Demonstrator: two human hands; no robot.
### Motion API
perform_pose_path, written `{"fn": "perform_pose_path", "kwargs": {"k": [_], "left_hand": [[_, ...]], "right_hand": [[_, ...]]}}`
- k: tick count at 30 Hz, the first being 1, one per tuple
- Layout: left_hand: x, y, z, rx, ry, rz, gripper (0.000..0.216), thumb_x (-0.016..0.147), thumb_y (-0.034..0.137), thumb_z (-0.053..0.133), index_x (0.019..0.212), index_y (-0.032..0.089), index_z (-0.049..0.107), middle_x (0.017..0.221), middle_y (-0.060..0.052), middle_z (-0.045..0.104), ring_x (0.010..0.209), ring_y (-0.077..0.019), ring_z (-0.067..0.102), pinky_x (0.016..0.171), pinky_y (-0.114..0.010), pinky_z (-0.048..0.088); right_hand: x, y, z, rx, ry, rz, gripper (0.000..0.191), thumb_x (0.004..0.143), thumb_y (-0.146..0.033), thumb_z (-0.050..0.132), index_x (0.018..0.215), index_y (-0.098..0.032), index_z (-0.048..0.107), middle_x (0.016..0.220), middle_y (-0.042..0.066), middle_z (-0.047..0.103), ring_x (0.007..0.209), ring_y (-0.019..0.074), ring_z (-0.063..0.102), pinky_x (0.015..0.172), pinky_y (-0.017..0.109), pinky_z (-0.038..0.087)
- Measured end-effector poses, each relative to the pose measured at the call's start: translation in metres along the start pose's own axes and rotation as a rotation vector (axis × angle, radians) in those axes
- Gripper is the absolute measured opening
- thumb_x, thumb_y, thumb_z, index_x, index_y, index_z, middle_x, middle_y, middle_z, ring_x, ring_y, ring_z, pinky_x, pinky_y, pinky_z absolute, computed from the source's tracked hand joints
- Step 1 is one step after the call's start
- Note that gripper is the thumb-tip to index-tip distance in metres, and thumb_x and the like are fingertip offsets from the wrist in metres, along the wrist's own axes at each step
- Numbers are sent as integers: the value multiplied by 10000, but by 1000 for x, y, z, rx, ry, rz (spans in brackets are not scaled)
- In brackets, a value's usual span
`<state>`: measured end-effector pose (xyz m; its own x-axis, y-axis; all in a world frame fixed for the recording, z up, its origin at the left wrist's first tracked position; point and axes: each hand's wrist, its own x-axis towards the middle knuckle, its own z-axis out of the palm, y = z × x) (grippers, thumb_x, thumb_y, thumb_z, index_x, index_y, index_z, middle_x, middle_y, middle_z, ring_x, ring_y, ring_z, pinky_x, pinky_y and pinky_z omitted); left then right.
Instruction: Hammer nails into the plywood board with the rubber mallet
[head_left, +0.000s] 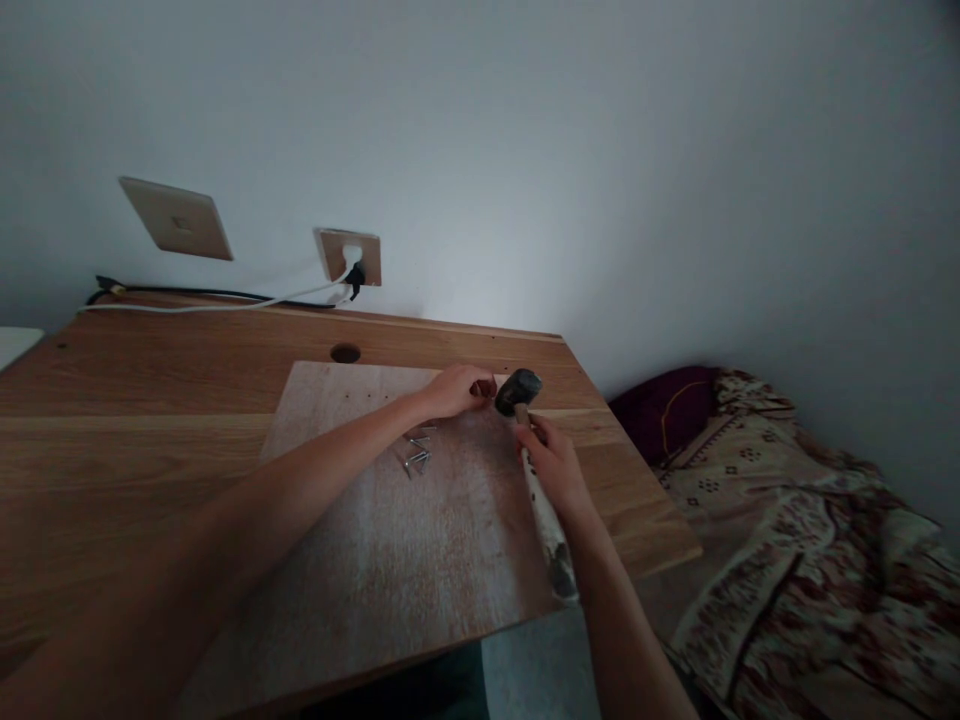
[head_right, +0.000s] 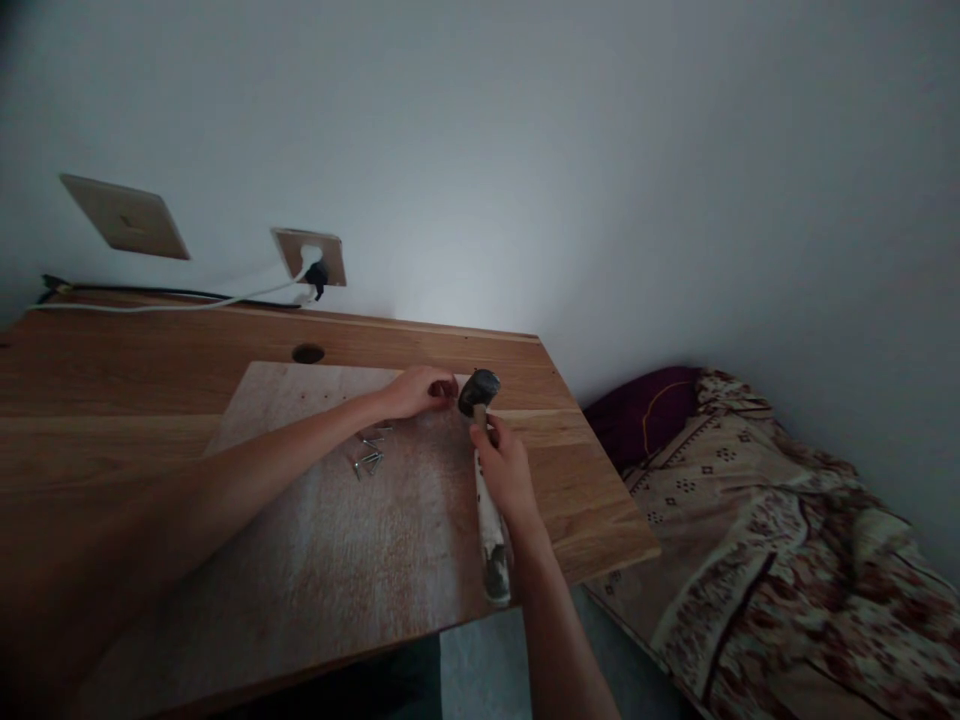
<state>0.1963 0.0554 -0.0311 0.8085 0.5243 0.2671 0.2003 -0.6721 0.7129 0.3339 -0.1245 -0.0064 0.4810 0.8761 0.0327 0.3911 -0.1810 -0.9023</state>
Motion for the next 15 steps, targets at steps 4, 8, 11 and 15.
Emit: {"fn": "perform_pose_path", "kwargs": {"k": [4, 8, 11, 15], "left_hand": [[-3, -1, 1, -64, 52, 25, 214, 791, 50, 704, 968, 166, 737, 876, -9, 778, 776, -148, 712, 743, -240, 509], [-6, 0, 2, -30, 70, 27, 181, 793, 70, 720, 945, 167, 732, 859, -9, 769, 755, -148, 702, 732, -248, 506], [-5, 1, 1, -2, 68, 33, 111, 799, 94, 732, 886, 163, 733, 835, -15, 761, 750, -158, 696, 704, -249, 490], [-6, 0, 1, -16, 66, 34, 168, 793, 46, 698, 916, 155, 732, 840, -18, 765, 754, -154, 701, 713, -245, 501]], "right_hand": [[15, -11, 15, 318, 68, 87, 305, 705, -509, 730, 710, -226, 615, 565, -27, 608, 478, 132, 511, 471, 260, 389], [16, -11, 24, 515, 48, 185, 287, 665, -464, 729, 767, -224, 609, 498, -44, 579, 383, 117, 455, 375, 236, 346], [11, -11, 23, 566, 21, 175, 270, 660, -410, 741, 784, -222, 591, 469, -56, 553, 360, 112, 445, 348, 223, 326], [2, -17, 22, 630, 47, 115, 324, 678, -352, 772, 904, -228, 577, 612, -60, 635, 399, 104, 503, 350, 209, 350]]}}
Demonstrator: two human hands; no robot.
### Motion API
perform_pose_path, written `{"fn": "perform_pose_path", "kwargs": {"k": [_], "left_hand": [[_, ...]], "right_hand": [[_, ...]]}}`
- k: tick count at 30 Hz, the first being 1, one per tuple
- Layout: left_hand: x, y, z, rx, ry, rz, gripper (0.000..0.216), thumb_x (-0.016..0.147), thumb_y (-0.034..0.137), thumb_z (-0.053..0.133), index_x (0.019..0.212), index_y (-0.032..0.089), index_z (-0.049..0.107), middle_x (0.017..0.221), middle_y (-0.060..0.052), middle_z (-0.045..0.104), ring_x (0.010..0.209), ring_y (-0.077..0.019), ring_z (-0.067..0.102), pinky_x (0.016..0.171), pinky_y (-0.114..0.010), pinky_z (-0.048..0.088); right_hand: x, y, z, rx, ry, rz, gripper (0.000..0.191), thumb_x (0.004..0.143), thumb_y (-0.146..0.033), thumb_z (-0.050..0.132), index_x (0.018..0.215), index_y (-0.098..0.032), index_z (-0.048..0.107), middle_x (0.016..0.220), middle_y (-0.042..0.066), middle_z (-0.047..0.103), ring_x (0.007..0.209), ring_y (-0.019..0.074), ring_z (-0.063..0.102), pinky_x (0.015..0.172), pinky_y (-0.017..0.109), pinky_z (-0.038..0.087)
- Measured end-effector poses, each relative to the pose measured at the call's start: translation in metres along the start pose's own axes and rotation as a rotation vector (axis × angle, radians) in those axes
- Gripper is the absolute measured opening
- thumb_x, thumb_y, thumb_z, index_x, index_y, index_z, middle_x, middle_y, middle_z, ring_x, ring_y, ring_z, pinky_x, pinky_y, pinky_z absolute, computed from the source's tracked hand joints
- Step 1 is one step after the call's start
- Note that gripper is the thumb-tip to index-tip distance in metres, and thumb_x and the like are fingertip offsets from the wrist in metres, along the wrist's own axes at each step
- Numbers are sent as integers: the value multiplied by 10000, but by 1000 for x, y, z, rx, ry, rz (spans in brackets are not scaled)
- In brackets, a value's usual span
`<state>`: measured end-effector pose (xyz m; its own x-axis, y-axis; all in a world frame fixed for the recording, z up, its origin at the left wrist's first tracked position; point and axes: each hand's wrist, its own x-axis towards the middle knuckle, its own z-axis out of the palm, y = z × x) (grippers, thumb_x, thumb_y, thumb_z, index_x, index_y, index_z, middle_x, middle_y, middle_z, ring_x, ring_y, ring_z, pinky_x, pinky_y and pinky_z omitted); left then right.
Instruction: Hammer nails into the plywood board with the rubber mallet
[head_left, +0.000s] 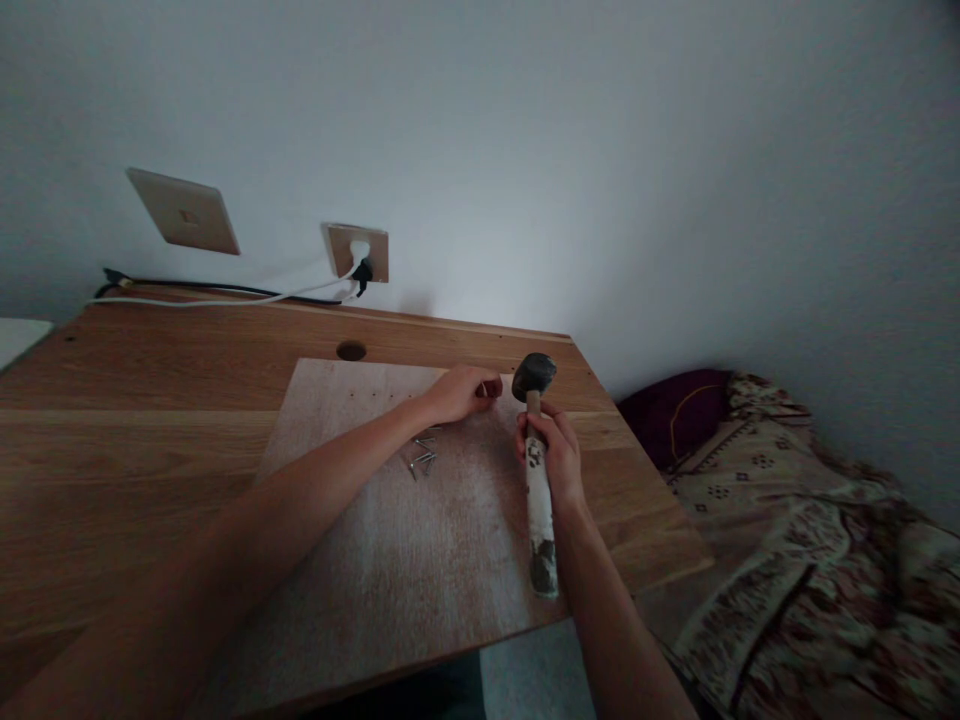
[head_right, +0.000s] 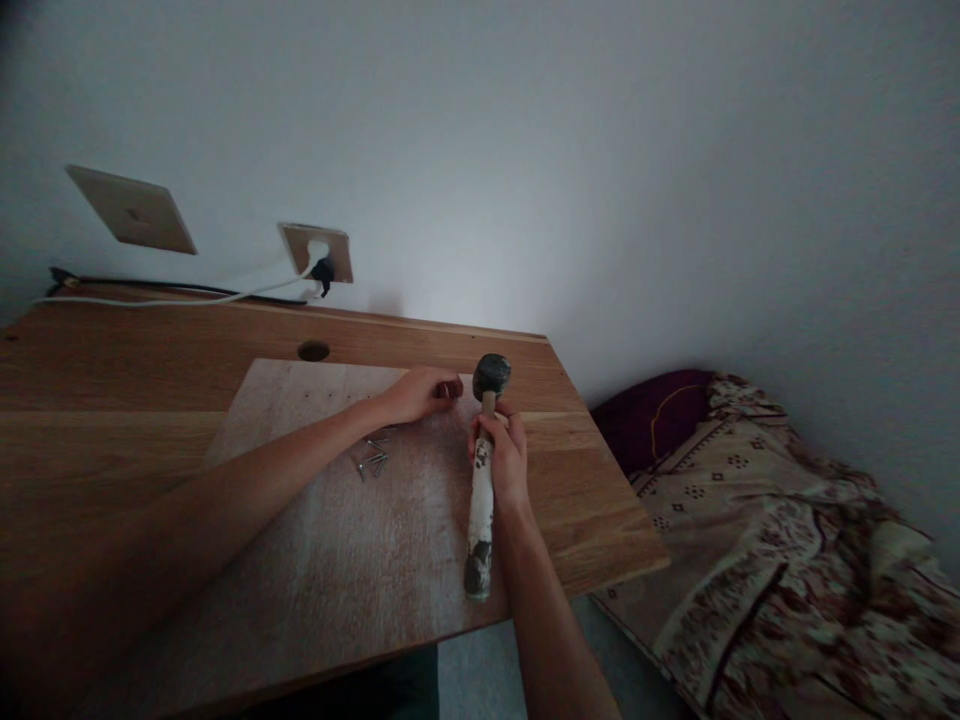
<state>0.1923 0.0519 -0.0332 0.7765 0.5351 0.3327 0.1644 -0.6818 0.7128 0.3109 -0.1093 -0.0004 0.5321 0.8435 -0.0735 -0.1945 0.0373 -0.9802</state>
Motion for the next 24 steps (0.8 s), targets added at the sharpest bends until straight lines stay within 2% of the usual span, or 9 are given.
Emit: {"fn": "perform_pose_path", "kwargs": {"k": [4, 12, 20, 24], "left_hand": [[-1, -3, 1, -33, 12, -8, 284, 766, 6, 677, 1003, 159, 711, 900, -20, 778, 789, -149, 720, 751, -246, 535], [-1, -8, 4, -65, 21, -21, 382, 805, 67, 705, 1173, 157, 655, 962, -44, 794, 808, -157, 742, 739, -249, 553], [-1, -4, 2, -51, 26, -29, 481, 766, 52, 692, 1235, 150, 648, 957, -46, 791, 804, -171, 742, 699, -244, 525], [-1, -3, 1, -8, 30, -47, 431, 762, 58, 697, 1183, 148, 676, 912, -46, 784, 788, -187, 733, 680, -255, 513]], "right_hand": [[-5, -3, 5, 63, -51, 15, 336, 698, -364, 768, 933, -225, 572, 674, -56, 648, 430, 93, 518, 356, 192, 353], [-8, -2, 6, 42, -103, 10, 337, 713, -364, 748, 968, -229, 573, 673, -56, 651, 420, 93, 510, 350, 191, 341], [-11, -3, 8, -13, -114, 40, 310, 705, -360, 729, 931, -238, 554, 634, -58, 641, 411, 102, 522, 367, 204, 326], [-11, -3, 8, -20, -113, 48, 326, 695, -376, 728, 934, -234, 556, 629, -58, 640, 409, 103, 525, 371, 206, 319]]}}
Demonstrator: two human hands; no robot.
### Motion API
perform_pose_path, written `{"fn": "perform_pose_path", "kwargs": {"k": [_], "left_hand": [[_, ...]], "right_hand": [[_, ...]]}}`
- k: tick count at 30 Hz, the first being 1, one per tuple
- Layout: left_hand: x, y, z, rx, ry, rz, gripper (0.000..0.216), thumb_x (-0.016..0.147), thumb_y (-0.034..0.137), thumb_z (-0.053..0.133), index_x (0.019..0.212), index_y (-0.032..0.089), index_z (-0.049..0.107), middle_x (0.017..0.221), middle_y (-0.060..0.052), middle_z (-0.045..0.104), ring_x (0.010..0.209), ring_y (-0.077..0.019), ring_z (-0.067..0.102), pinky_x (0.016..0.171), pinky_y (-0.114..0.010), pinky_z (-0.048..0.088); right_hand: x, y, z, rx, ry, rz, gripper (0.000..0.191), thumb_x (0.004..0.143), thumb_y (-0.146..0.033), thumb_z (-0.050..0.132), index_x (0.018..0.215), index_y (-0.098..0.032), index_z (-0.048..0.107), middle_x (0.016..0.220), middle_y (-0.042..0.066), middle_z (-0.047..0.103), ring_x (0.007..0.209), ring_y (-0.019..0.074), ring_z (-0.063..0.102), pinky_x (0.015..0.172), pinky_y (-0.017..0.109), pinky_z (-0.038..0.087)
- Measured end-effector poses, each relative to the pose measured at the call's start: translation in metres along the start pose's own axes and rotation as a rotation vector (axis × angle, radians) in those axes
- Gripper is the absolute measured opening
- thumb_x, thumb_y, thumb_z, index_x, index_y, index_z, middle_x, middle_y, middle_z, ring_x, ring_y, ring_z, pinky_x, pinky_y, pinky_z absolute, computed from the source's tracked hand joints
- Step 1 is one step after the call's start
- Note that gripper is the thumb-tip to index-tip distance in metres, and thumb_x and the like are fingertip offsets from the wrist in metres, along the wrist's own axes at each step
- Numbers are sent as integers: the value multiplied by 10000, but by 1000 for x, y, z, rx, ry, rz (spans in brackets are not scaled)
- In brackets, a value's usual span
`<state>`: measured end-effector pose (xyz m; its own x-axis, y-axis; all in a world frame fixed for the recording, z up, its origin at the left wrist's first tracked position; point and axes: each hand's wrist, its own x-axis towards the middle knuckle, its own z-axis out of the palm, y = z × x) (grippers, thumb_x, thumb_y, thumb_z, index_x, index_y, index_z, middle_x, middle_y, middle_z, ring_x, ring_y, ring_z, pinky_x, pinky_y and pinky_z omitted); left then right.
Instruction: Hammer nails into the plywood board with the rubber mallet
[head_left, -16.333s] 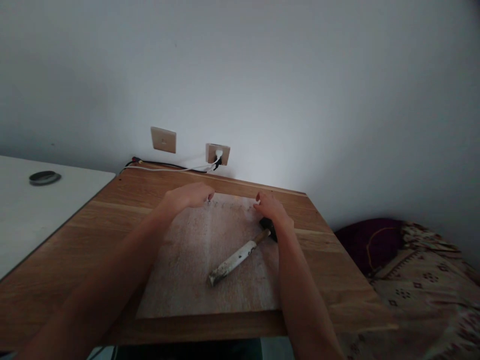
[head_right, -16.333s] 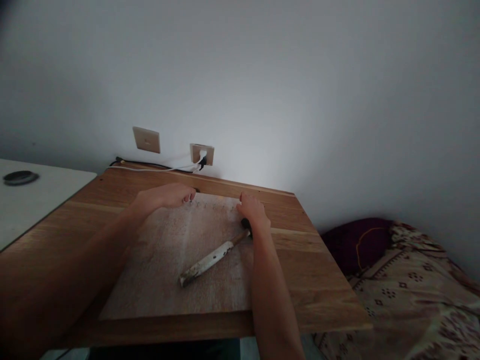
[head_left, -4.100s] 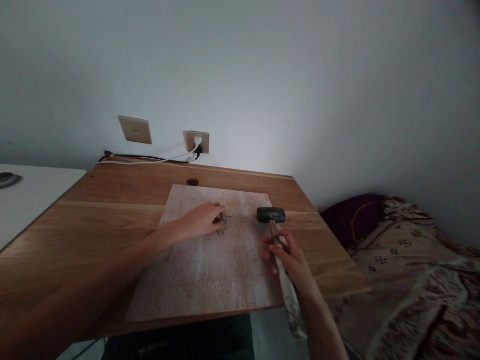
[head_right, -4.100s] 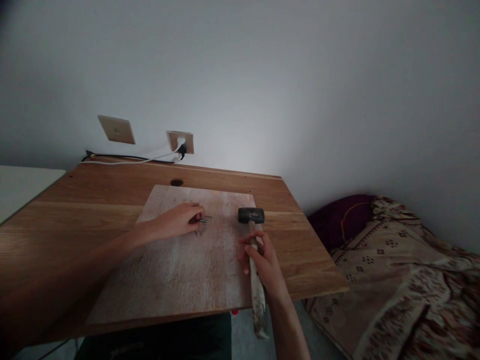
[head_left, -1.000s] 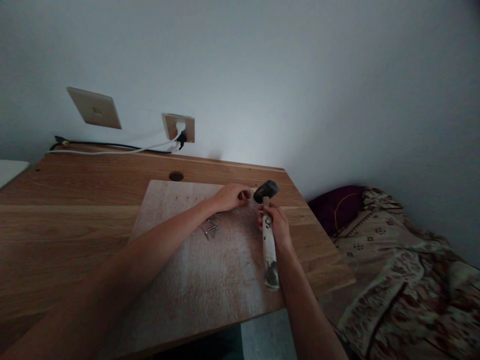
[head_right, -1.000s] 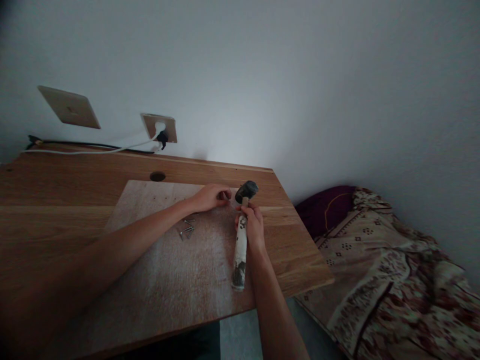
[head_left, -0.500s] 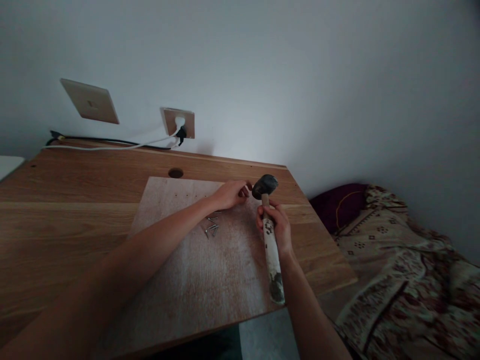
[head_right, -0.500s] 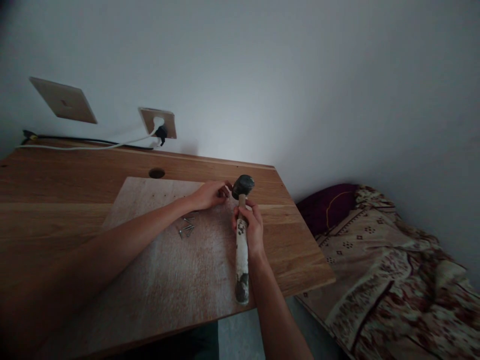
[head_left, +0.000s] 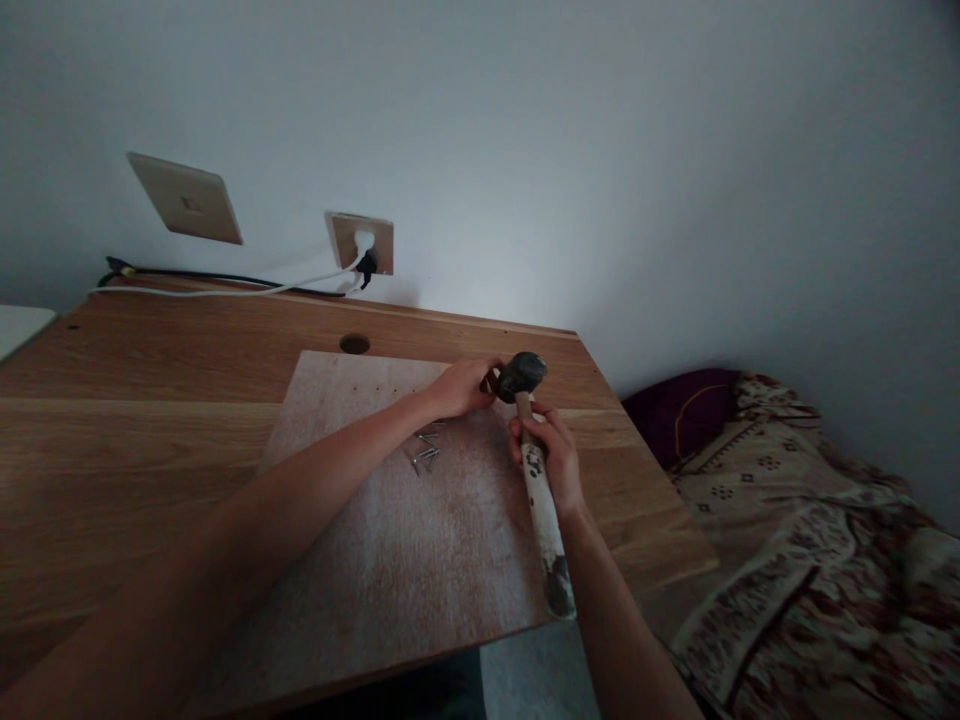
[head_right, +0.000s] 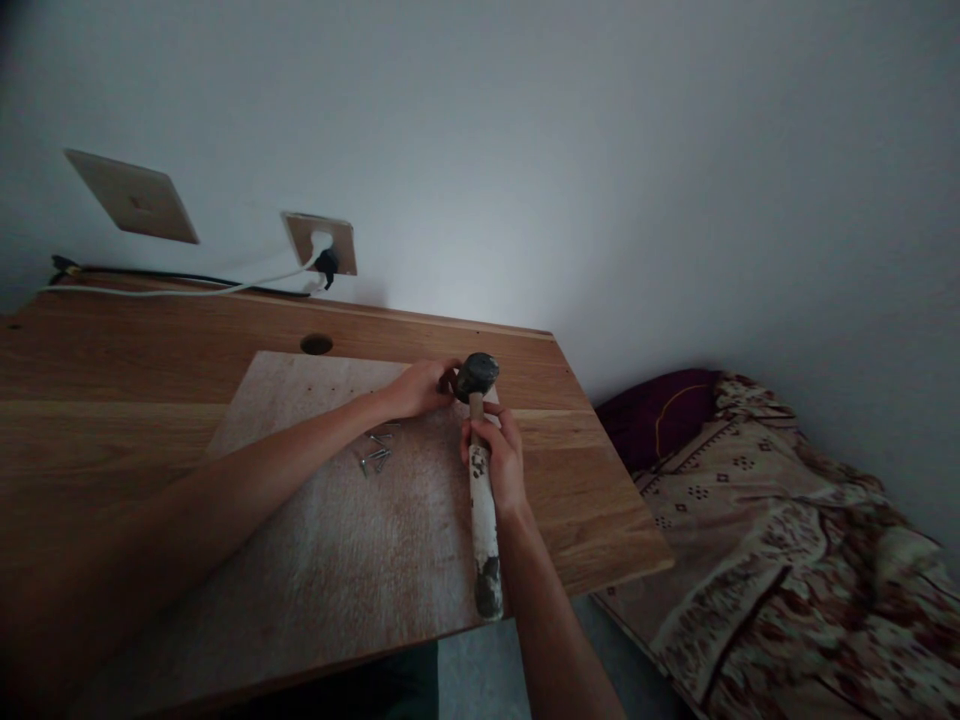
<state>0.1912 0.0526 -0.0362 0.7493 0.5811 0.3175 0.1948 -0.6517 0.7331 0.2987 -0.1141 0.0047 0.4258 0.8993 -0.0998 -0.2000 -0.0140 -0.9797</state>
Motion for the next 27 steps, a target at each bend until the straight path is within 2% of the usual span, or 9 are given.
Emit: {"fn": "perform_pose_path", "kwargs": {"k": [9, 11, 14, 17, 19, 24, 27], "left_hand": [[2, 1, -1, -24, -44, 4, 445, 771, 50, 685, 1201, 158, 659, 932, -39, 781, 800, -177, 724, 710, -254, 510], [2, 7, -13, 13, -78, 15, 411, 760, 78, 707, 1164, 141, 665, 969, -61, 768, 814, -179, 709, 725, -258, 509], [-8, 20, -44, 182, -146, 33, 292, 753, 179, 745, 1039, 146, 701, 1038, -96, 736, 814, -187, 670, 708, -268, 477], [-27, 34, -73, 275, -381, 78, 190, 699, 220, 770, 881, 203, 717, 851, -31, 711, 699, -175, 598, 638, -272, 418], [-39, 41, -81, 278, -448, 71, 143, 645, 183, 774, 754, 226, 693, 716, 6, 667, 634, -168, 552, 609, -278, 389], [-50, 40, -75, 200, -408, 20, 233, 560, 29, 709, 634, 242, 650, 589, 48, 606, 536, -151, 499, 578, -289, 370], [-44, 36, -72, 165, -362, 52, 207, 607, 43, 690, 639, 246, 662, 597, 40, 611, 574, -155, 542, 634, -282, 415]], "right_hand": [[1, 0, 0, -30, 14, -16, 335, 670, -374, 721, 925, -224, 563, 602, -54, 643, 406, 107, 522, 374, 205, 327], [1, -1, -1, -18, 12, -3, 334, 669, -370, 723, 922, -227, 559, 605, -56, 637, 406, 107, 518, 372, 205, 322], [0, -2, -3, 22, 13, -16, 311, 701, -364, 714, 932, -234, 551, 637, -57, 634, 426, 104, 520, 376, 202, 319], [-2, -2, -4, 32, 11, -23, 303, 733, -364, 732, 948, -234, 564, 657, -56, 625, 439, 99, 512, 373, 199, 311], [-2, -2, -4, 40, 18, -14, 315, 744, -382, 770, 937, -233, 571, 658, -60, 609, 448, 93, 502, 368, 191, 304], [0, -1, -5, 91, -17, 11, 331, 734, -392, 847, 804, -219, 573, 683, -45, 563, 560, 100, 542, 428, 181, 413], [2, -4, -8, 149, -91, 81, 285, 762, -378, 835, 915, -199, 674, 714, -49, 535, 513, 71, 455, 369, 163, 353]]}}
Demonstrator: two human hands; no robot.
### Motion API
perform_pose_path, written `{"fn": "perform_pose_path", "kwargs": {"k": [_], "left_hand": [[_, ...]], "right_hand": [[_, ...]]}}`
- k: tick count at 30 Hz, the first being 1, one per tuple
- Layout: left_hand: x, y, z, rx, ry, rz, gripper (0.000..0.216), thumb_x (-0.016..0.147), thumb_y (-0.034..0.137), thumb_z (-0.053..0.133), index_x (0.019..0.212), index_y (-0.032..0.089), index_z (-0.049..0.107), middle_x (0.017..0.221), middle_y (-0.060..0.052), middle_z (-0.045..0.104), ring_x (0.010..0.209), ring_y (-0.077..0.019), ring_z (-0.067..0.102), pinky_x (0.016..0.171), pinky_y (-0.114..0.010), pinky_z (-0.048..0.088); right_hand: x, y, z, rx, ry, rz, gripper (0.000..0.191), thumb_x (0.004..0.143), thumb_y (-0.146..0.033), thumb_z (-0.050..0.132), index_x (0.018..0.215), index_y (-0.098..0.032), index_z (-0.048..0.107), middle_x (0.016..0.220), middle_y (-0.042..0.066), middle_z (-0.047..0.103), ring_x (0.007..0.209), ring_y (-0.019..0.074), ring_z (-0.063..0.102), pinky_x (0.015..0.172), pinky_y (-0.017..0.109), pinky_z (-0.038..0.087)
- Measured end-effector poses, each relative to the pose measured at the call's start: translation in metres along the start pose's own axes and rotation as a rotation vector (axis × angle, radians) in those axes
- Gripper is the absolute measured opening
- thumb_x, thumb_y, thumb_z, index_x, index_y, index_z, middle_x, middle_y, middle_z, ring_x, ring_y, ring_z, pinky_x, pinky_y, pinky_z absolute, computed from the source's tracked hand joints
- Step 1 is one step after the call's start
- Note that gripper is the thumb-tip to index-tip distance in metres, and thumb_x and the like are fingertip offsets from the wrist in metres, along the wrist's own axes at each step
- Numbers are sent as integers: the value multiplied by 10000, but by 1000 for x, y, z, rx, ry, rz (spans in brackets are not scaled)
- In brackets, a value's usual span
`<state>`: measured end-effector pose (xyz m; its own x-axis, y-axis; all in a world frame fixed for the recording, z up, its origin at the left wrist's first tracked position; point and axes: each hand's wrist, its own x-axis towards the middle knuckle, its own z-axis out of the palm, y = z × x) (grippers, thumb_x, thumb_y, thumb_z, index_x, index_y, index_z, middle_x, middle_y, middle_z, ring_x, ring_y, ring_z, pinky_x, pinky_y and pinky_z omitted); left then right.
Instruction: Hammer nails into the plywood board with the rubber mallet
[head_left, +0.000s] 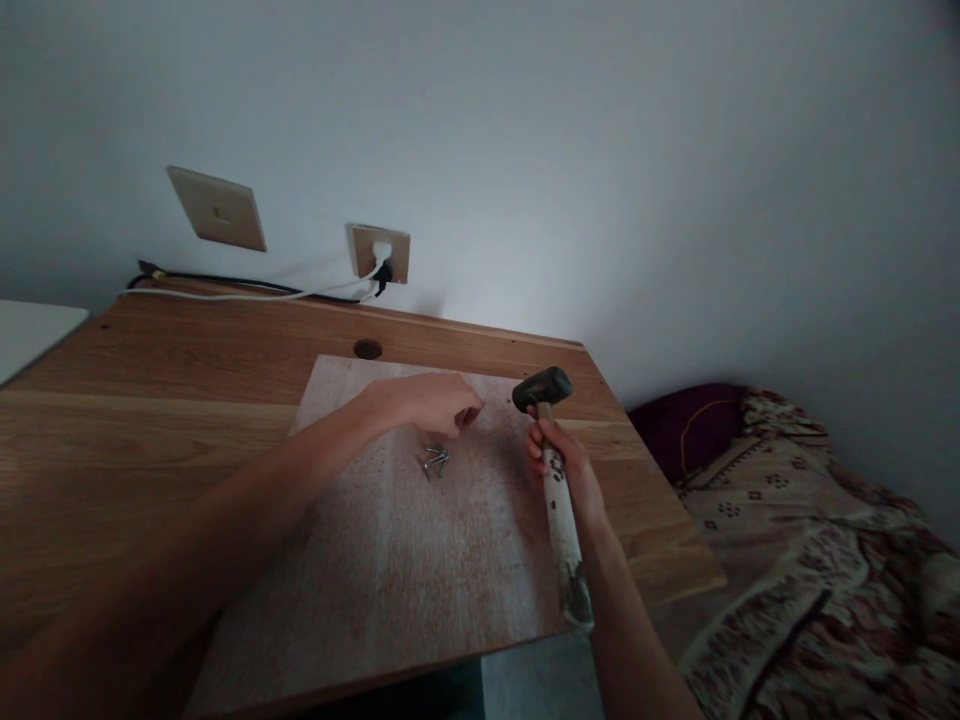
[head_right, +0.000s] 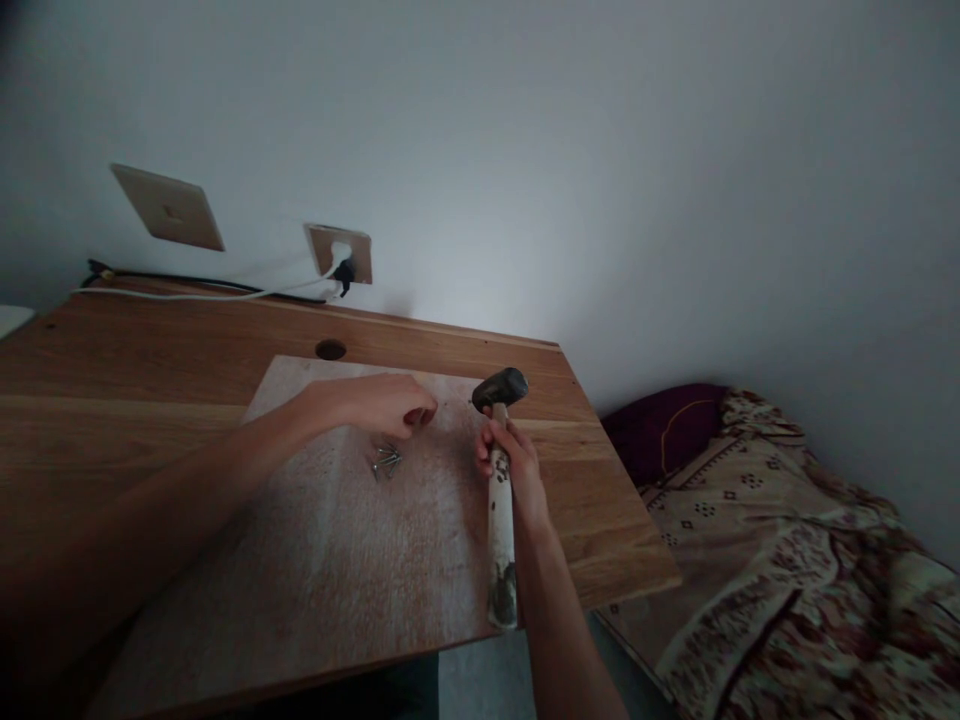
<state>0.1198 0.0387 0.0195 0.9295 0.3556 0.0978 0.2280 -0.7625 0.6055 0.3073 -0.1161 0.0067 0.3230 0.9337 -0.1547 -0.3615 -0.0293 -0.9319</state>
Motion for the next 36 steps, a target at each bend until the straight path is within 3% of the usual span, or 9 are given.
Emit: {"fn": "perform_pose_path", "kwargs": {"k": [4, 8, 14, 20, 27, 31, 36], "left_hand": [[13, -4, 5, -37, 189, 83, 166, 752, 71, 651, 766, 222, 718, 773, 1, 706, 722, -154, 638, 758, -276, 459], [24, -13, 26, -118, 359, 35, 142, 868, 89, 633, 909, 180, 735, 876, -35, 760, 774, -158, 681, 768, -274, 487], [28, -24, 47, -102, 409, 4, 171, 869, 51, 637, 940, 168, 739, 911, -49, 775, 815, -175, 702, 781, -288, 511], [29, -23, 47, -125, 420, -53, 140, 863, 65, 651, 916, 173, 722, 857, -33, 759, 765, -165, 685, 731, -271, 500], [30, -22, 49, -121, 416, -95, 164, 840, 63, 649, 923, 183, 725, 840, -19, 763, 746, -163, 691, 709, -263, 491], [30, -21, 47, -73, 404, -82, 152, 840, 71, 653, 910, 182, 730, 869, -33, 771, 777, -181, 698, 730, -279, 497], [30, -25, 50, -89, 420, -75, 136, 851, 90, 674, 942, 175, 726, 893, -42, 775, 808, -187, 713, 756, -284, 515]], "right_hand": [[2, -3, -4, 102, -76, 58, 305, 761, -338, 816, 1012, -208, 702, 708, -73, 512, 420, 31, 275, 308, 144, 220], [3, 0, -6, 104, -105, 79, 349, 768, -399, 809, 1049, -231, 688, 649, -91, 500, 374, 32, 221, 296, 156, 163], [3, 3, -6, 66, -107, 60, 368, 806, -457, 749, 1079, -220, 679, 630, -84, 506, 359, 50, 279, 298, 190, 201], [3, 3, -5, 46, -109, 66, 356, 801, -445, 739, 1071, -219, 681, 623, -83, 501, 363, 58, 310, 297, 194, 208], [-2, 5, 2, 27, -79, 4, 335, 766, -354, 688, 1060, -193, 696, 728, -21, 666, 362, 59, 359, 296, 201, 249], [-2, 6, 5, 0, -100, 0, 273, 776, -348, 690, 1004, -198, 700, 738, -16, 685, 352, 61, 370, 290, 207, 263], [-2, 7, 7, -32, -145, -17, 304, 807, -356, 696, 1067, -197, 708, 749, -10, 704, 350, 64, 390, 288, 205, 275]]}}
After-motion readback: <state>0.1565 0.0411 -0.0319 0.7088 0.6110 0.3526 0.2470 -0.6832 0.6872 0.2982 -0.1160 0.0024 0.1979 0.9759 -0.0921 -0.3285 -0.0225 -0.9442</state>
